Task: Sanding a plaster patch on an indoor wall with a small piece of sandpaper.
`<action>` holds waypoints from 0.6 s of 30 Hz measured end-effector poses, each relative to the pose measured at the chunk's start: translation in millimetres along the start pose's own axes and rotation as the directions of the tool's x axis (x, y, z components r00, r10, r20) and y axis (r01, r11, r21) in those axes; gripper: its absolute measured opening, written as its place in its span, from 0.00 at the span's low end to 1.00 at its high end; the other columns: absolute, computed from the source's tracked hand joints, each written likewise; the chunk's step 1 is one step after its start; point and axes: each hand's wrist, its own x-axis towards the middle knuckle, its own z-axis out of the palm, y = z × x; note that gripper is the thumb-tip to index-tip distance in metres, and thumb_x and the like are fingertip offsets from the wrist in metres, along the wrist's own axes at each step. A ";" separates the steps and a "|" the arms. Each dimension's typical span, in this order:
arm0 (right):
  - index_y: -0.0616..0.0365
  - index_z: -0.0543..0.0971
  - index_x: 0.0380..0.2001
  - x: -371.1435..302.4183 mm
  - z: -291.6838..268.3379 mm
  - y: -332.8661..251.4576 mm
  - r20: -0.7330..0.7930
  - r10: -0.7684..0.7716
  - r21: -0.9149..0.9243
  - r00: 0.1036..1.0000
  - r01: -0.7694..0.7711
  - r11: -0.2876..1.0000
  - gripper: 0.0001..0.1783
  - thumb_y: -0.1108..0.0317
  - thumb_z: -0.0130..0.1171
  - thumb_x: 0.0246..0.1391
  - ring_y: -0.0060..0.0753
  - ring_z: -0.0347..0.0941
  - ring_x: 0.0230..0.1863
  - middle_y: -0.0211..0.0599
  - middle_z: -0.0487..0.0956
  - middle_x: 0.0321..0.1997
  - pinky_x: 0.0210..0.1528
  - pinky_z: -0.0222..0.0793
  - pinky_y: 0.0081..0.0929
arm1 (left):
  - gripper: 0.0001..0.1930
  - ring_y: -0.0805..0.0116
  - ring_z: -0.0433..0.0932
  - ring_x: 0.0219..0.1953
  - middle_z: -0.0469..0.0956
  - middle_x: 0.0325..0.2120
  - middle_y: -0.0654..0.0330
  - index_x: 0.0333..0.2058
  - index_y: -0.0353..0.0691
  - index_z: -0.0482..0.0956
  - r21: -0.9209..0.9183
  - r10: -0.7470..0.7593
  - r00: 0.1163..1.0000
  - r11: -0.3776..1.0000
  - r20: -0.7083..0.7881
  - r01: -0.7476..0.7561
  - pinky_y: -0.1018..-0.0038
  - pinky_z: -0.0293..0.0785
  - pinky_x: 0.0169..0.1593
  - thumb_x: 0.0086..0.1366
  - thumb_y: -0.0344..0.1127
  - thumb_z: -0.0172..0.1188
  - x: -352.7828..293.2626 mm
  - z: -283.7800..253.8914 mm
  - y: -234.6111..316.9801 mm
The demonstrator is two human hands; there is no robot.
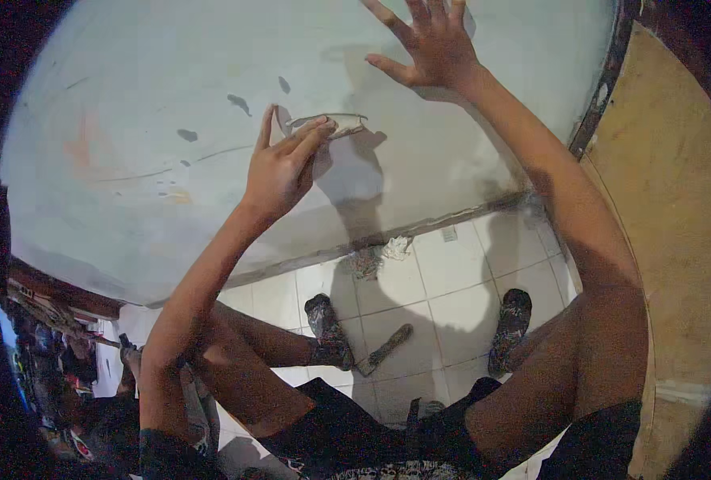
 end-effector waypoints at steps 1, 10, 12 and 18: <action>0.40 0.55 0.75 1.4 -0.2 -1.2 0.003 0.002 0.003 1.000 -0.003 1.000 0.47 0.32 0.52 0.59 0.72 0.40 0.77 0.60 0.46 0.79 0.66 0.42 0.77 | 0.24 0.68 0.79 0.58 0.80 0.55 0.61 0.56 0.43 0.77 0.003 -0.019 1.000 1.000 -0.001 0.019 0.40 0.42 0.74 0.59 0.23 0.58 -2.0 -1.3 -1.6; 0.40 0.55 0.75 7.6 -4.9 -9.0 0.028 0.005 0.004 1.000 -0.005 1.000 0.46 0.34 0.53 0.59 0.71 0.39 0.78 0.58 0.45 0.79 0.64 0.47 0.78 | 0.26 0.69 0.76 0.61 0.81 0.55 0.62 0.57 0.42 0.75 0.038 0.010 0.999 0.999 -0.053 -0.008 0.42 0.43 0.75 0.58 0.22 0.56 11.6 0.2 -0.7; 0.40 0.56 0.75 7.7 -3.5 -10.4 0.030 0.003 0.006 1.000 -0.003 1.000 0.46 0.34 0.53 0.59 0.70 0.40 0.78 0.58 0.45 0.79 0.63 0.48 0.79 | 0.26 0.69 0.76 0.61 0.81 0.55 0.62 0.57 0.42 0.75 0.029 0.015 0.997 0.999 -0.080 -0.013 0.42 0.43 0.75 0.58 0.22 0.56 21.1 0.9 2.8; 0.41 0.58 0.74 6.5 -4.3 -10.0 -0.003 0.006 -0.017 1.000 -0.006 1.000 0.45 0.32 0.51 0.59 0.71 0.41 0.78 0.59 0.47 0.79 0.64 0.47 0.78 | 0.27 0.69 0.77 0.59 0.81 0.54 0.61 0.57 0.43 0.76 0.033 0.033 0.991 0.999 -0.130 -0.029 0.42 0.43 0.75 0.57 0.20 0.56 33.4 2.6 7.4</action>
